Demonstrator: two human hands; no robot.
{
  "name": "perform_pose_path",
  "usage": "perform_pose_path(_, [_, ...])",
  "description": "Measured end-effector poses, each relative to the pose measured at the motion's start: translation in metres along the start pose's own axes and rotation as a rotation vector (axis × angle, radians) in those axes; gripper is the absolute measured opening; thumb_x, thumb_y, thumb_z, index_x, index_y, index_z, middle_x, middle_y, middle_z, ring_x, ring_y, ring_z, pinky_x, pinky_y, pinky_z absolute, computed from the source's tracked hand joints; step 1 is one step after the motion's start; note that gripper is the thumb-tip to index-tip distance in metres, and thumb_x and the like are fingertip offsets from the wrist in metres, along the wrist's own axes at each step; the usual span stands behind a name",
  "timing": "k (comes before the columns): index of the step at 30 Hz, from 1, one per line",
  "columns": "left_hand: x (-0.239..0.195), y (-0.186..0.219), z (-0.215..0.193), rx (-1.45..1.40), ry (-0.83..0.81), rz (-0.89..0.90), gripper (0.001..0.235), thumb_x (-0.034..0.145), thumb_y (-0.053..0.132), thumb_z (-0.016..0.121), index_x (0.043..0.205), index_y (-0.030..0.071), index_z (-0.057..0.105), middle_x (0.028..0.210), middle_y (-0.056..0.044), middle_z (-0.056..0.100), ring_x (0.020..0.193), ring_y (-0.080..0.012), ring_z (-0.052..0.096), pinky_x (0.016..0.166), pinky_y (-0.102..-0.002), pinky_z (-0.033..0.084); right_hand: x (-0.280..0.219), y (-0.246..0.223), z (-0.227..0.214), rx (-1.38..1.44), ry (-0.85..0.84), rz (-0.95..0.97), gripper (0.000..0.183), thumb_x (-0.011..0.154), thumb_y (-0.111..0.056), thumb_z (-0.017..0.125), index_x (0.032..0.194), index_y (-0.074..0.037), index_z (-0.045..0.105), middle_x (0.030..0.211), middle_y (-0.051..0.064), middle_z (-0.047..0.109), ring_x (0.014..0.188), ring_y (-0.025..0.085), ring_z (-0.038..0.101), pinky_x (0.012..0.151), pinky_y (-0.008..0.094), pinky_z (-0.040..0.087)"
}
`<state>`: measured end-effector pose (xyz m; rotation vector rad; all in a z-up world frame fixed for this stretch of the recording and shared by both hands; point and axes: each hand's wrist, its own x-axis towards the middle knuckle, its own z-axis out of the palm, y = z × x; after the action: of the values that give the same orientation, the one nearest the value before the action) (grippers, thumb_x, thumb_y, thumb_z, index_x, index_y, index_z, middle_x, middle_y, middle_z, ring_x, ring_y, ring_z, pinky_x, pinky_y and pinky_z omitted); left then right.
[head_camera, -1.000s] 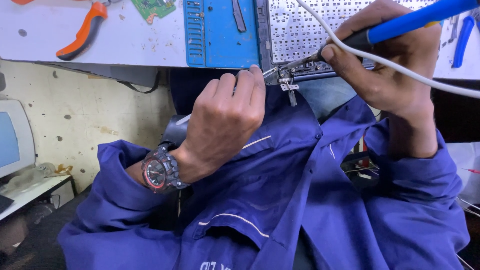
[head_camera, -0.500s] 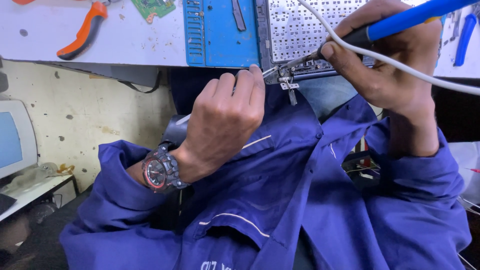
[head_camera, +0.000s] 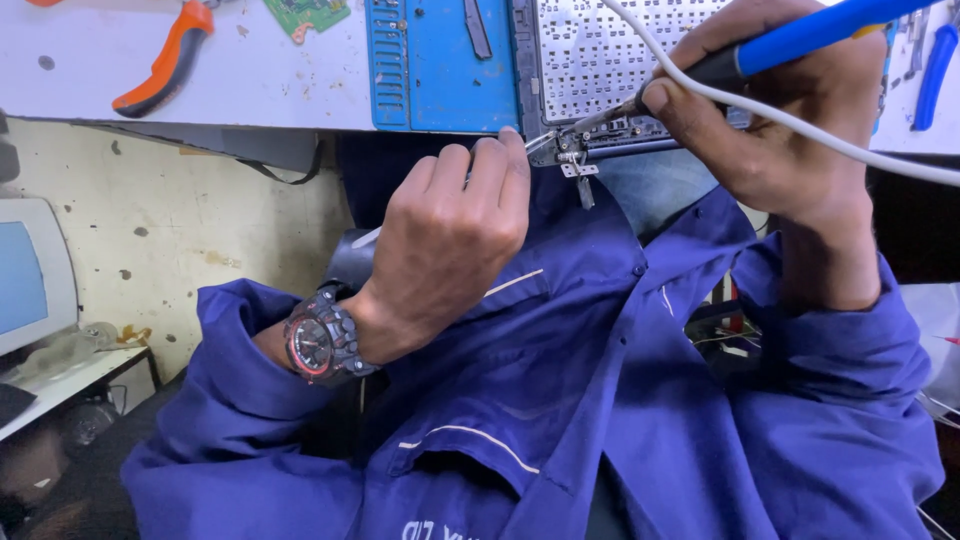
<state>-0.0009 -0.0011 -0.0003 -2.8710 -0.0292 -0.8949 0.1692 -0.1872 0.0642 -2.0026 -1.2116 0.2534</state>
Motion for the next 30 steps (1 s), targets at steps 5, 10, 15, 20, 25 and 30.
perform_pose_path(5, [-0.0006, -0.0001, -0.0001, -0.008, -0.009, -0.001, 0.008, 0.102, 0.009, 0.066, 0.106, 0.01, 0.073, 0.078, 0.002, 0.051, 0.066, -0.014, 0.046, 0.057, -0.028, 0.036, 0.0025, -0.0025, -0.0002, -0.001, -0.004, -0.006, 0.016, 0.119, 0.016, 0.082, 0.112, 0.017, 0.067, 0.105, 0.023, 0.067, 0.092, 0.025, 0.062, 0.076, 0.031, 0.047])
perform_pose_path(10, [-0.0004, -0.0007, 0.0006, -0.012, -0.004, -0.003, 0.008, 0.101, 0.009, 0.067, 0.106, 0.01, 0.073, 0.078, 0.002, 0.052, 0.066, -0.0135, 0.046, 0.057, -0.027, 0.037, 0.0028, -0.0019, -0.0011, -0.02, -0.011, 0.003, 0.017, 0.119, 0.014, 0.082, 0.11, 0.016, 0.068, 0.104, 0.022, 0.067, 0.092, 0.025, 0.062, 0.077, 0.032, 0.046])
perform_pose_path(15, [0.0009, -0.0013, 0.0015, -0.001, 0.009, 0.01, 0.006, 0.101, 0.008, 0.069, 0.103, 0.01, 0.074, 0.076, 0.003, 0.052, 0.065, -0.0123, 0.045, 0.057, -0.026, 0.036, 0.0017, -0.0013, -0.0008, -0.005, -0.006, 0.017, 0.016, 0.119, 0.014, 0.082, 0.112, 0.017, 0.067, 0.104, 0.022, 0.067, 0.09, 0.024, 0.062, 0.075, 0.03, 0.046])
perform_pose_path(20, [0.001, -0.0009, 0.0014, -0.008, 0.0, 0.006, 0.008, 0.101, 0.008, 0.066, 0.105, 0.01, 0.073, 0.077, 0.002, 0.051, 0.065, -0.0129, 0.045, 0.056, -0.026, 0.036, 0.0034, -0.0054, -0.0011, -0.022, -0.015, 0.008, 0.016, 0.119, 0.014, 0.081, 0.11, 0.016, 0.067, 0.104, 0.022, 0.067, 0.092, 0.026, 0.062, 0.077, 0.032, 0.046])
perform_pose_path(25, [0.0006, -0.0009, 0.001, -0.008, -0.004, 0.006, 0.008, 0.101, 0.009, 0.066, 0.105, 0.01, 0.073, 0.077, 0.002, 0.051, 0.065, -0.0133, 0.045, 0.057, -0.027, 0.036, 0.0035, -0.006, 0.0004, -0.009, -0.015, 0.006, 0.016, 0.119, 0.015, 0.081, 0.109, 0.017, 0.068, 0.104, 0.023, 0.067, 0.091, 0.025, 0.062, 0.075, 0.031, 0.046])
perform_pose_path(30, [0.0004, -0.0013, 0.0006, -0.015, -0.013, 0.012, 0.011, 0.101, 0.008, 0.064, 0.107, 0.009, 0.074, 0.078, 0.002, 0.052, 0.066, -0.0135, 0.047, 0.058, -0.027, 0.038, 0.0017, -0.0021, 0.0, 0.011, -0.005, -0.027, 0.016, 0.118, 0.015, 0.082, 0.115, 0.019, 0.066, 0.107, 0.026, 0.069, 0.093, 0.027, 0.065, 0.078, 0.032, 0.05])
